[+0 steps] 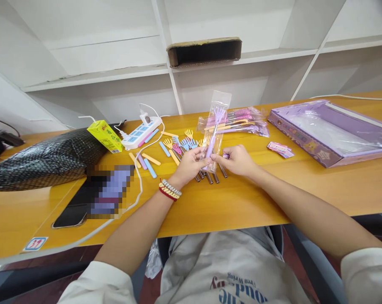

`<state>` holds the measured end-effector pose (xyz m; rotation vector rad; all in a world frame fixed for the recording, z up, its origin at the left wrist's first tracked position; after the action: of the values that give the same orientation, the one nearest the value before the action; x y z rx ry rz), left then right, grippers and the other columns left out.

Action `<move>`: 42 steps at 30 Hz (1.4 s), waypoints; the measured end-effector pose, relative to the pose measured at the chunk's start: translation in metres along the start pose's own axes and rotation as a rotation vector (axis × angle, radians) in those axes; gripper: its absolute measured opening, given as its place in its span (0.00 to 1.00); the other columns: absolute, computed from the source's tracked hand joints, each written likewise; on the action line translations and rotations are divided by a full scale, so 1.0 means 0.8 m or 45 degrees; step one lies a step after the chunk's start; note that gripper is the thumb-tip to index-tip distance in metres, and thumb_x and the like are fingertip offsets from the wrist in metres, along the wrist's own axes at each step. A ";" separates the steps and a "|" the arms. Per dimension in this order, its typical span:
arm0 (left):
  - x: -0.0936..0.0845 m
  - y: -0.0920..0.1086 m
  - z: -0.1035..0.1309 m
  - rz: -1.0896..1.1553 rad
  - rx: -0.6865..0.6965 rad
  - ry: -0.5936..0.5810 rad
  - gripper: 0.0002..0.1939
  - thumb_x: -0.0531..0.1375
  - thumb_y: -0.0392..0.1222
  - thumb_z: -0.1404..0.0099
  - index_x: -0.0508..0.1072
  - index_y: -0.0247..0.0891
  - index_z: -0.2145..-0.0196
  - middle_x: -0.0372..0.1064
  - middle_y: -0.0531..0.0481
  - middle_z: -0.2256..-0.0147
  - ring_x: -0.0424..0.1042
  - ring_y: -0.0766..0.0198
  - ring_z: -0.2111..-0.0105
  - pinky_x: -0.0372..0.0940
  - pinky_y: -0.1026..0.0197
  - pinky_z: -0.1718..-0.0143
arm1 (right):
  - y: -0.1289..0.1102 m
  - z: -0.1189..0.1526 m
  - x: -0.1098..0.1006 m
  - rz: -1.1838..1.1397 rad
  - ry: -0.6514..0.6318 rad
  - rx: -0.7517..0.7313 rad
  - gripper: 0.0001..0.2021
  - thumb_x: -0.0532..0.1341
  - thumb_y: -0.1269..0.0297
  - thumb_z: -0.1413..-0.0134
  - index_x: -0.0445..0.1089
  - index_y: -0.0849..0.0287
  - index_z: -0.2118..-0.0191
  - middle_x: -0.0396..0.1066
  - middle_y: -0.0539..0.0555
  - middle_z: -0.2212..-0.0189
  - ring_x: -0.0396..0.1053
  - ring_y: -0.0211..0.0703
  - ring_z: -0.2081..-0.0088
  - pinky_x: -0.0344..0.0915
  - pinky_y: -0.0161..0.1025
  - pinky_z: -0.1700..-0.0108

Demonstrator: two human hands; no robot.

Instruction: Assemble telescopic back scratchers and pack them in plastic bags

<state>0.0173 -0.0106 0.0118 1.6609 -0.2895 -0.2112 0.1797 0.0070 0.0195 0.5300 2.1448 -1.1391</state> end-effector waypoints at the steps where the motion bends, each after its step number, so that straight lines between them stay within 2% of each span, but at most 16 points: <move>1: -0.001 0.000 0.000 -0.044 -0.021 0.021 0.19 0.64 0.39 0.49 0.70 0.32 0.58 0.70 0.48 0.69 0.69 0.67 0.73 0.67 0.64 0.72 | 0.003 -0.002 -0.002 -0.003 -0.016 0.037 0.24 0.55 0.47 0.49 0.58 0.60 0.86 0.55 0.47 0.89 0.50 0.31 0.83 0.47 0.34 0.77; 4: -0.006 -0.001 -0.001 -0.220 -0.070 0.105 0.17 0.63 0.39 0.48 0.71 0.31 0.60 0.68 0.51 0.75 0.66 0.70 0.79 0.64 0.66 0.77 | 0.014 -0.008 -0.008 -0.127 -0.009 0.140 0.26 0.51 0.45 0.47 0.58 0.60 0.85 0.60 0.49 0.87 0.54 0.32 0.83 0.49 0.33 0.77; 9: -0.007 0.000 0.000 -0.331 -0.100 0.092 0.17 0.62 0.40 0.48 0.71 0.30 0.60 0.67 0.52 0.77 0.65 0.69 0.80 0.62 0.66 0.78 | 0.026 -0.012 -0.007 -0.458 -0.012 0.293 0.22 0.58 0.44 0.54 0.58 0.59 0.81 0.58 0.46 0.88 0.53 0.31 0.86 0.48 0.32 0.82; 12: -0.008 0.002 0.001 -0.356 -0.063 0.074 0.18 0.62 0.41 0.48 0.72 0.30 0.60 0.68 0.51 0.75 0.65 0.69 0.79 0.61 0.66 0.77 | 0.026 -0.013 -0.004 -0.748 -0.014 0.273 0.18 0.58 0.47 0.52 0.60 0.59 0.75 0.59 0.45 0.86 0.55 0.31 0.87 0.51 0.32 0.84; 15: -0.012 0.005 0.002 -0.383 -0.026 0.039 0.16 0.61 0.41 0.47 0.72 0.31 0.61 0.68 0.50 0.74 0.66 0.67 0.77 0.62 0.65 0.75 | 0.027 -0.016 -0.008 -0.902 0.125 0.203 0.14 0.59 0.53 0.51 0.62 0.59 0.70 0.65 0.48 0.79 0.62 0.33 0.83 0.61 0.34 0.79; 18: -0.015 0.009 0.004 -0.430 -0.023 0.004 0.16 0.60 0.41 0.46 0.72 0.32 0.60 0.70 0.50 0.72 0.67 0.66 0.75 0.63 0.65 0.74 | 0.034 -0.017 -0.016 -0.807 0.337 0.152 0.10 0.60 0.57 0.52 0.64 0.60 0.69 0.66 0.50 0.74 0.65 0.35 0.76 0.65 0.35 0.73; 23: -0.016 0.020 0.010 -0.559 0.014 -0.083 0.18 0.60 0.43 0.46 0.73 0.33 0.58 0.71 0.48 0.69 0.68 0.64 0.73 0.63 0.63 0.72 | 0.042 -0.016 -0.035 -0.411 0.672 0.069 0.07 0.58 0.61 0.50 0.66 0.59 0.72 0.66 0.51 0.75 0.64 0.37 0.72 0.64 0.36 0.69; 28: -0.023 0.027 0.012 -0.701 0.025 -0.150 0.18 0.59 0.43 0.46 0.74 0.33 0.58 0.70 0.49 0.71 0.65 0.65 0.74 0.61 0.64 0.73 | 0.054 -0.015 -0.065 -0.156 1.017 -0.051 0.05 0.60 0.63 0.53 0.68 0.58 0.72 0.66 0.57 0.62 0.65 0.44 0.58 0.66 0.40 0.62; 33: -0.029 0.035 0.013 -0.806 0.061 -0.145 0.19 0.58 0.42 0.44 0.73 0.35 0.55 0.70 0.52 0.72 0.62 0.68 0.76 0.57 0.66 0.76 | 0.065 -0.015 -0.074 0.026 1.009 -0.164 0.02 0.61 0.67 0.55 0.69 0.57 0.72 0.64 0.58 0.54 0.63 0.48 0.50 0.60 0.49 0.49; 37: -0.028 0.043 0.015 -0.927 0.132 -0.139 0.19 0.57 0.42 0.44 0.73 0.37 0.54 0.73 0.50 0.68 0.63 0.67 0.74 0.58 0.66 0.74 | 0.069 -0.014 -0.071 0.045 1.006 -0.157 0.02 0.59 0.68 0.55 0.64 0.58 0.72 0.65 0.60 0.53 0.63 0.49 0.49 0.60 0.50 0.50; 42: -0.030 0.042 0.014 -0.965 0.151 -0.155 0.19 0.57 0.41 0.44 0.74 0.37 0.55 0.74 0.49 0.67 0.67 0.65 0.72 0.60 0.65 0.72 | 0.071 -0.014 -0.073 -0.153 0.980 -0.054 0.05 0.58 0.64 0.52 0.60 0.57 0.72 0.69 0.60 0.56 0.68 0.48 0.55 0.63 0.46 0.55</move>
<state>-0.0109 -0.0169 0.0434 1.8151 0.2588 -0.8769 0.2514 0.0444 0.0323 0.9447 2.8730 -1.0492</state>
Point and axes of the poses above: each hand's wrist, its own z-axis away from the middle knuckle, its own x-axis out of the palm, y = z × x, the point moved 3 cm from there along -z, towards the middle knuckle
